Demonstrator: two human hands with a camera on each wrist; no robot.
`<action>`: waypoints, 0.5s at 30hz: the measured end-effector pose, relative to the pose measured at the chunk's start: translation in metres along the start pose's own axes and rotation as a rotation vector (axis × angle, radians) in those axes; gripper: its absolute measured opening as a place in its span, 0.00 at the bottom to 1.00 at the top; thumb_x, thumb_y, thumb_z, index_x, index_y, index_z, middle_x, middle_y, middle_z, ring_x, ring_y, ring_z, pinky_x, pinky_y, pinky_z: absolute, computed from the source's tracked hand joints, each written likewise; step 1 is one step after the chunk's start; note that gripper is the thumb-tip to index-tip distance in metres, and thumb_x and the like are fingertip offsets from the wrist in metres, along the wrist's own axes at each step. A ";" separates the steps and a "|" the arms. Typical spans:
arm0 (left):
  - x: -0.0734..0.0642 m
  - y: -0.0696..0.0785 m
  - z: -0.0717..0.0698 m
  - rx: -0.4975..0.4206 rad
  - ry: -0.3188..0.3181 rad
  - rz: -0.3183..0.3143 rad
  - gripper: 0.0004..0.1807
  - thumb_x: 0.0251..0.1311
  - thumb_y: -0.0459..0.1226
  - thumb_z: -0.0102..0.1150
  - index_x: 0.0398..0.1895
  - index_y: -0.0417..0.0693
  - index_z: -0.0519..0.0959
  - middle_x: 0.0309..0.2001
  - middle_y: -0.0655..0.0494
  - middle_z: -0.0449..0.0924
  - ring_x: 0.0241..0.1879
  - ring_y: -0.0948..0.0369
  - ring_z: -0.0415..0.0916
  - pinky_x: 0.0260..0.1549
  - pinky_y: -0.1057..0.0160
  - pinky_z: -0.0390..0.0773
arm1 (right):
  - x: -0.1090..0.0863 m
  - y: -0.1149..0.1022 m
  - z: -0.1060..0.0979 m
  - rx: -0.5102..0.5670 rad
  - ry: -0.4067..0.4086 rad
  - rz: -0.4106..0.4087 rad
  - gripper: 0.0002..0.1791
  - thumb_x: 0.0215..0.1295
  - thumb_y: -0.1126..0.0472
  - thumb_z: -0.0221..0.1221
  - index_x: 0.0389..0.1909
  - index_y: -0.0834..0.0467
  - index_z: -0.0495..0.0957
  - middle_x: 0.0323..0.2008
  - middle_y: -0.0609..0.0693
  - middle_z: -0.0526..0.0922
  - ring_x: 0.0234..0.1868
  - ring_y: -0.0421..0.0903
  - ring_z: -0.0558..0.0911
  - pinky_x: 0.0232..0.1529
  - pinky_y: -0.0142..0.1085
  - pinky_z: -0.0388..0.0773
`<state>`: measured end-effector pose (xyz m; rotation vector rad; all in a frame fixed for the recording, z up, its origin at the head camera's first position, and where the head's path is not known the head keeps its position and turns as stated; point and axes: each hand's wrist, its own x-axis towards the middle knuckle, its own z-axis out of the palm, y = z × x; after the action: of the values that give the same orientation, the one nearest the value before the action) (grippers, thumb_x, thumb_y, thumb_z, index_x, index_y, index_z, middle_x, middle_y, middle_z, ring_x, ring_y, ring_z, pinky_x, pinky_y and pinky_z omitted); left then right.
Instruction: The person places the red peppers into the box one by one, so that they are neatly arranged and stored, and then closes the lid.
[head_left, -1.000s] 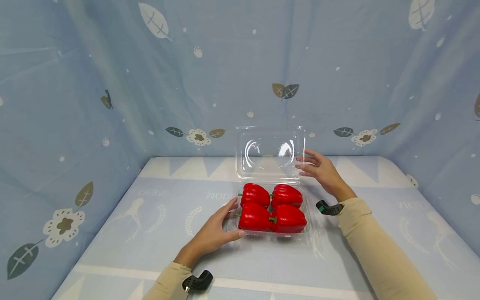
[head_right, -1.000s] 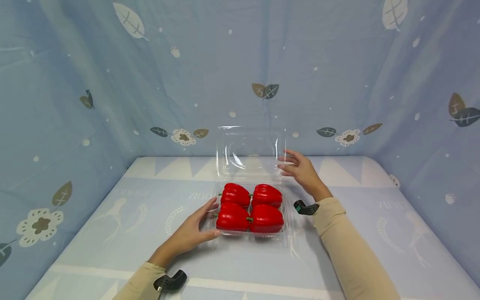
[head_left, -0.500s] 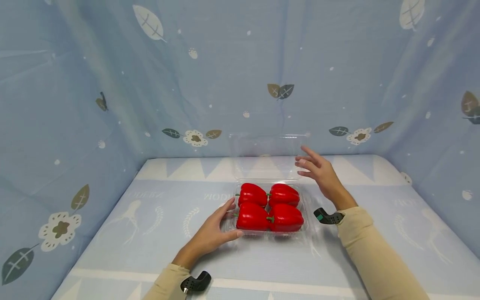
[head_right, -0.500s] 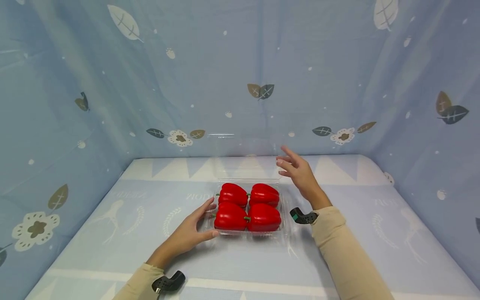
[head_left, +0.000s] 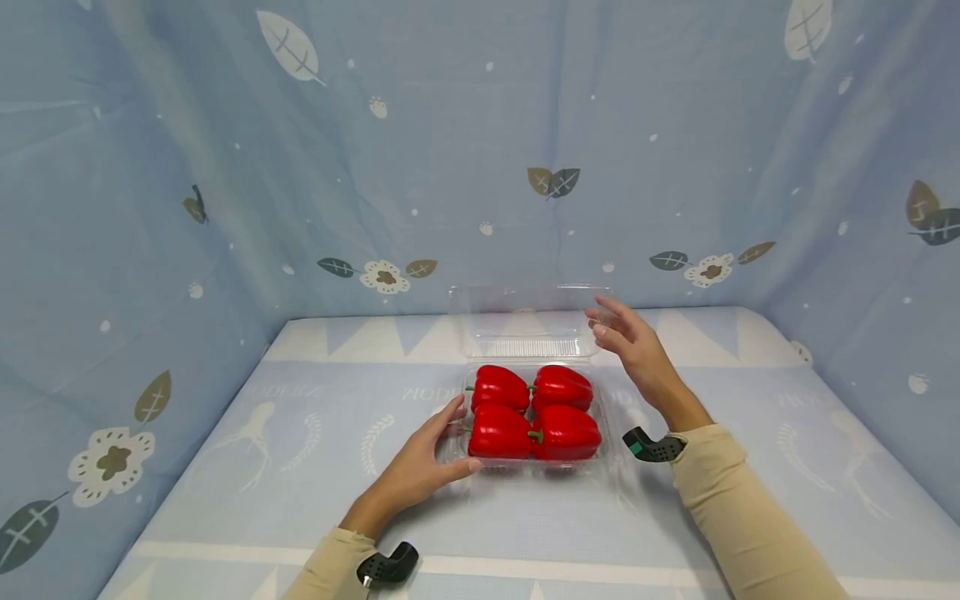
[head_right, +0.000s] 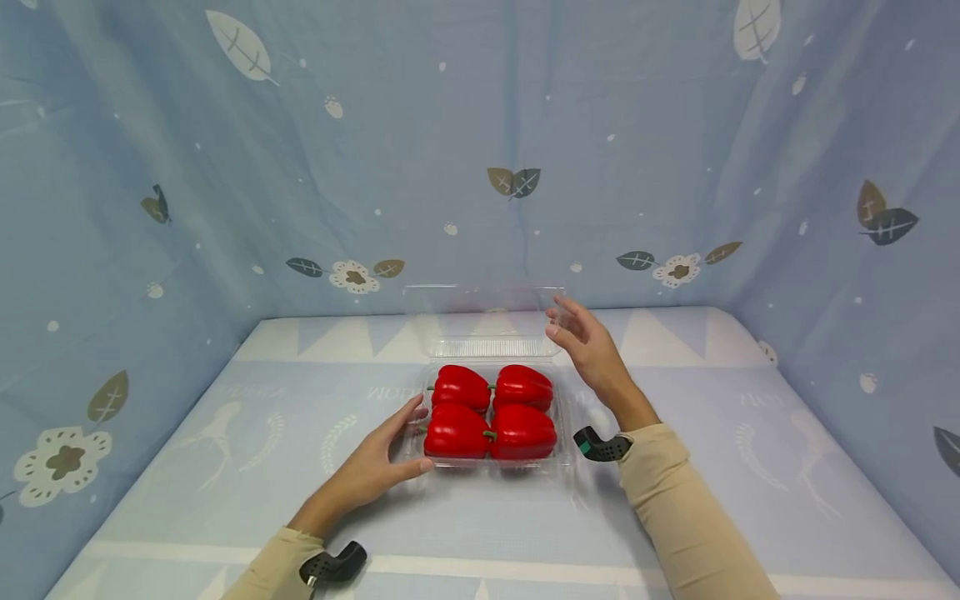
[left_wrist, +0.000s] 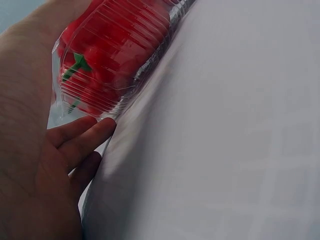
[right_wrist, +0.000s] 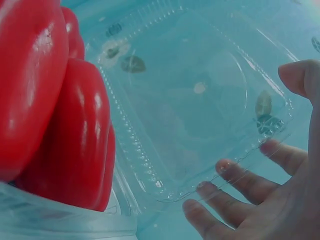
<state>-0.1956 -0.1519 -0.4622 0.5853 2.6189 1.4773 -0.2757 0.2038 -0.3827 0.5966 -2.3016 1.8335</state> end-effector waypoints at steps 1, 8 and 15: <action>0.000 0.000 0.000 0.000 -0.001 0.002 0.52 0.53 0.53 0.73 0.80 0.68 0.54 0.71 0.61 0.66 0.66 0.57 0.67 0.65 0.40 0.64 | -0.001 0.000 0.000 -0.006 0.002 -0.003 0.33 0.77 0.56 0.52 0.78 0.55 0.55 0.68 0.64 0.69 0.70 0.59 0.68 0.66 0.42 0.69; 0.000 -0.001 0.001 0.011 -0.002 0.008 0.52 0.54 0.55 0.72 0.80 0.66 0.54 0.70 0.60 0.67 0.67 0.57 0.68 0.65 0.40 0.64 | -0.008 -0.009 0.001 -0.043 0.008 -0.025 0.33 0.76 0.57 0.52 0.78 0.56 0.55 0.69 0.65 0.68 0.70 0.62 0.66 0.70 0.61 0.57; -0.001 -0.002 0.001 0.007 0.009 -0.003 0.51 0.55 0.53 0.73 0.80 0.68 0.54 0.70 0.62 0.67 0.66 0.59 0.68 0.65 0.40 0.63 | -0.019 -0.026 0.003 0.001 0.015 -0.039 0.33 0.77 0.56 0.48 0.78 0.60 0.54 0.71 0.65 0.62 0.71 0.64 0.62 0.69 0.62 0.55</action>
<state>-0.1950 -0.1519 -0.4642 0.5760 2.6320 1.4734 -0.2475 0.2001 -0.3666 0.6207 -2.2631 1.8157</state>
